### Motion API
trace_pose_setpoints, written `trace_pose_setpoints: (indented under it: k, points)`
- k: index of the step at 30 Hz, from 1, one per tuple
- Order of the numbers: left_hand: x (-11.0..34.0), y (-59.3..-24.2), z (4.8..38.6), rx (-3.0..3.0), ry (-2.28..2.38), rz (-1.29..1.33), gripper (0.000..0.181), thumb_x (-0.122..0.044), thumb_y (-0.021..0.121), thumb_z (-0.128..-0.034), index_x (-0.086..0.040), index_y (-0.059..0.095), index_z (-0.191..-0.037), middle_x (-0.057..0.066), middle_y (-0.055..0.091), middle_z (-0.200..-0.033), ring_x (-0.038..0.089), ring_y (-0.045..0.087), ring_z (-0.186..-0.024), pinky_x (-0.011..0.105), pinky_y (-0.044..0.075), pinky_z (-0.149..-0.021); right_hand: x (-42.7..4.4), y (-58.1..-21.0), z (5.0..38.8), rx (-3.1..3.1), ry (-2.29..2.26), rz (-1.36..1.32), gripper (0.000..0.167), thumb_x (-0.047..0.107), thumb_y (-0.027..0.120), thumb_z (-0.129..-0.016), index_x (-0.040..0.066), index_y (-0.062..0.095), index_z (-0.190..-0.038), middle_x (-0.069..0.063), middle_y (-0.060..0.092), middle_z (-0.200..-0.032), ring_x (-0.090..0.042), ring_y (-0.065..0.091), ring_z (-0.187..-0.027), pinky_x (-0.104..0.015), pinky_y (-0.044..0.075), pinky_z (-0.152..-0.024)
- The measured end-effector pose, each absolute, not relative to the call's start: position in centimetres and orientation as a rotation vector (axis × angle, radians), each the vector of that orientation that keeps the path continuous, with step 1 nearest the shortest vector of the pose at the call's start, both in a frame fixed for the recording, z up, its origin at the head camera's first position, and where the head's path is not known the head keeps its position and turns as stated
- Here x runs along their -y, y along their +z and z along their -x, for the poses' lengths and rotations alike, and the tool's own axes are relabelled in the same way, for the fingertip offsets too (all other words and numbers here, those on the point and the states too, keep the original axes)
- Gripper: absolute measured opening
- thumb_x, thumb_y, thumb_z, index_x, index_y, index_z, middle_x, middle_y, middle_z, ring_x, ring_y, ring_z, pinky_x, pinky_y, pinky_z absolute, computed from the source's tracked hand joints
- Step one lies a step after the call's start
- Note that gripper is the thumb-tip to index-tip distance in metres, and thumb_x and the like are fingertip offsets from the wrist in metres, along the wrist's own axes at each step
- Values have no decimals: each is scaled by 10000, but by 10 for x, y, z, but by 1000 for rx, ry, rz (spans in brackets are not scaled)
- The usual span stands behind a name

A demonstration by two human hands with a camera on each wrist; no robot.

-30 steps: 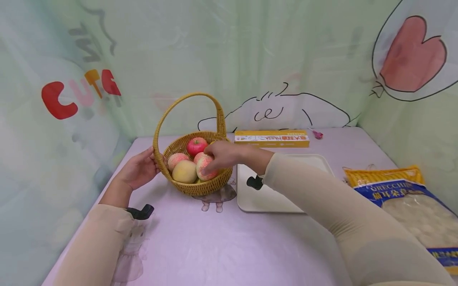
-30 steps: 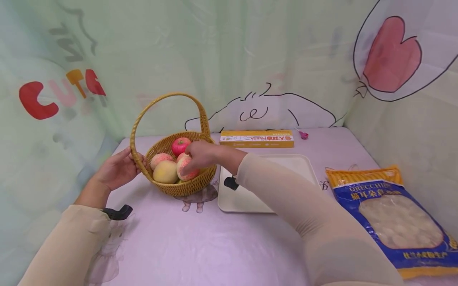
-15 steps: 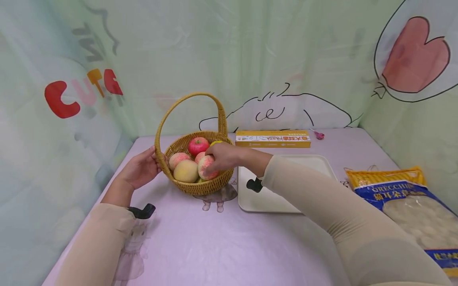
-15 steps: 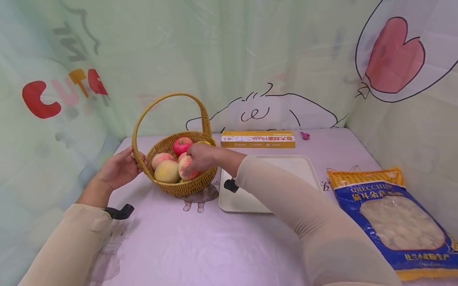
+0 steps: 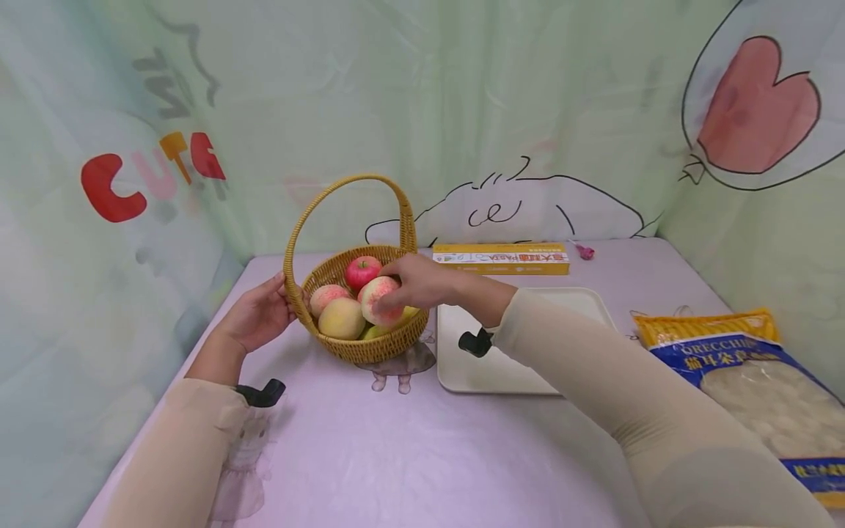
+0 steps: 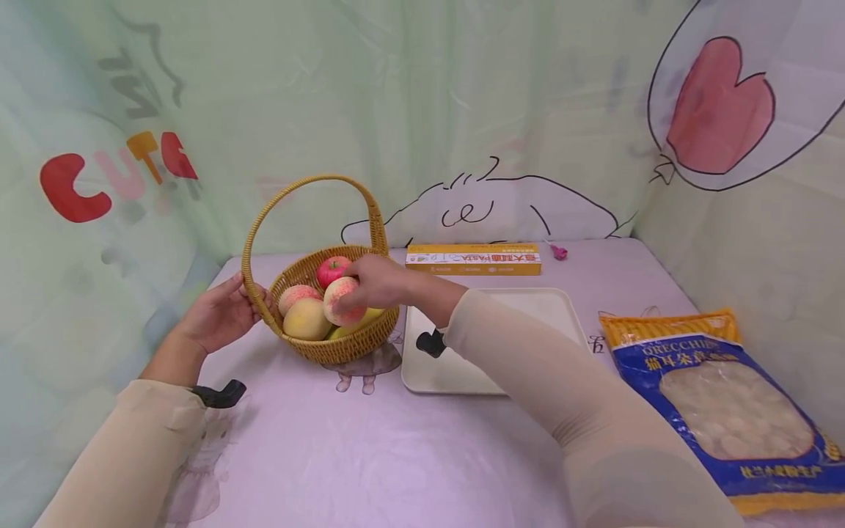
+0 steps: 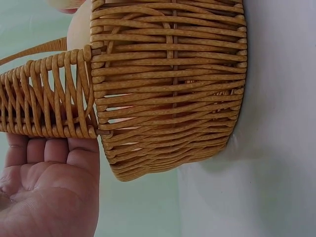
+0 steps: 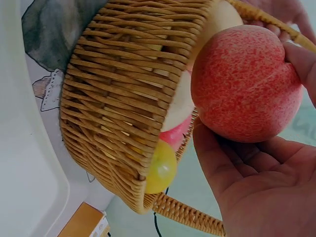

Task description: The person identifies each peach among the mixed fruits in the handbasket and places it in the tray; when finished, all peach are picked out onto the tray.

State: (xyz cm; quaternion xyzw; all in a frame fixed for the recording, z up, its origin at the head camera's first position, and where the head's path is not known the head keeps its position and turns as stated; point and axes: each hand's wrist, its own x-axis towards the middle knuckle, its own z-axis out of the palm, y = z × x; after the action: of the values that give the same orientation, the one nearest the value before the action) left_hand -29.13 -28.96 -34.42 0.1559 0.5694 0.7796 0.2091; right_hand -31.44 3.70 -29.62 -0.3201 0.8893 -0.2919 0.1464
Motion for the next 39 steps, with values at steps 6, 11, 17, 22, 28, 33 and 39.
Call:
trace_pose_setpoints:
  k: [6,11,17,22,28,33,39]
  points:
    - [289,-345,291,-1532,2175,-473,383,-344,348,-1137,-169,674,-1035,4,721,-984,170,635,-984,284,470,-936,-46,-292,310,-2530,-1007,908,397,314,761,-911,114,698,-1248,-15,717,-1042,-170,631,-946,-286,541,-817]
    - [289,-345,291,-1528,2178,-482,411,-333,314,-1144,-157,672,-1043,14,728,-991,168,652,-978,286,479,-929,-54,-290,305,-2509,-1148,872,395,326,783,-909,117,711,-1237,-21,717,-1025,-174,628,-940,-284,539,-797]
    - [289,-346,289,-1548,2169,-487,400,-344,321,-1143,-173,670,-1047,2,732,-988,158,657,-975,282,481,-923,-66,-290,304,-2490,-1248,813,384,345,785,-909,125,719,-1217,-30,722,-1038,-188,630,-959,-328,544,-838]
    - [287,-345,289,-1549,2174,-479,385,-345,337,-1140,-177,671,-1048,2,729,-986,152,661,-968,283,482,-922,-79,-290,304,-2484,-1315,723,436,373,789,-904,152,705,-1270,-23,724,-1089,-200,631,-998,-369,536,-893]
    - [287,-344,289,-1552,2180,-468,378,-354,348,-1137,-182,671,-1044,-1,733,-981,153,660,-966,281,484,-926,-94,-291,307,-2502,-1387,663,414,350,784,-918,172,711,-1284,-33,727,-1101,-212,630,-1016,-367,521,-912]
    - [287,-343,287,-1572,2181,-435,365,-371,366,-1132,-197,671,-1035,-8,730,-973,151,656,-964,279,482,-931,-104,-295,310,-2513,-1410,588,425,382,779,-925,164,709,-1283,-50,718,-1121,-234,619,-1040,-377,517,-935]
    - [287,-343,287,-1585,2181,-427,354,-377,383,-1128,-194,672,-1035,-11,728,-973,146,659,-965,279,483,-937,-119,-301,315,-2528,-1438,470,470,383,761,-940,124,677,-1324,-76,705,-1195,-263,604,-1090,-402,507,-994]
